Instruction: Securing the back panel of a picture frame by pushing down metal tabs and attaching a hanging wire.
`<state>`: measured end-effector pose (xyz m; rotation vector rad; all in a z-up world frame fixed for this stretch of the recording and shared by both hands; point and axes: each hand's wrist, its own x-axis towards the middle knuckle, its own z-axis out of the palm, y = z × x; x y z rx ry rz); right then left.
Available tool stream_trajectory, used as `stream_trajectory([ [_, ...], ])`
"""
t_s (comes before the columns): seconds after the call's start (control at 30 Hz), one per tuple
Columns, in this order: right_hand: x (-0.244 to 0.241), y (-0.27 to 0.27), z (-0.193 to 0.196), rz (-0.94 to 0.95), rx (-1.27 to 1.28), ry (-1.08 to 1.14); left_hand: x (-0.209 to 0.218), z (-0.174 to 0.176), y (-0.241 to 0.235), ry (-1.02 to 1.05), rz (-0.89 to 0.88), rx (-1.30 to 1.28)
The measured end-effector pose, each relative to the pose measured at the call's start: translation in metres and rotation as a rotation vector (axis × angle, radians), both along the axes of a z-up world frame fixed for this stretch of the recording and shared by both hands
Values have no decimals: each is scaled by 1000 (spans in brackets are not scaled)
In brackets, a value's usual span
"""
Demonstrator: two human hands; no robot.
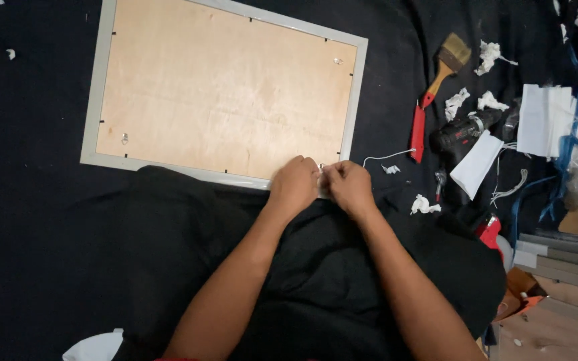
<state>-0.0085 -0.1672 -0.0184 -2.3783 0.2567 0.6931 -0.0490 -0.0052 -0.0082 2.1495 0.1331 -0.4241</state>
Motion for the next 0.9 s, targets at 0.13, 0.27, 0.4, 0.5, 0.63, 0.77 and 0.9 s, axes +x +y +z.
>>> stream_trajectory([
  [0.13,-6,11,11,-155,200,34,-1,0,1,-5,-11,-1],
  [0.27,-4,3,10,-185,272,-16,2,-4,0,4,-27,-22],
  [0.4,-6,8,18,-166,242,-51,1,-6,0,3,-4,-65],
  [0.5,-1,10,32,-181,166,-17,3,-13,0,-2,-32,-39],
  [0.63,-1,7,24,-90,123,-10,3,-7,2,4,-18,-60],
  [0.77,2,-3,13,25,53,2,5,-6,1,28,-28,-44],
  [0.9,1,2,12,27,98,10,5,-1,2,20,-11,-48],
])
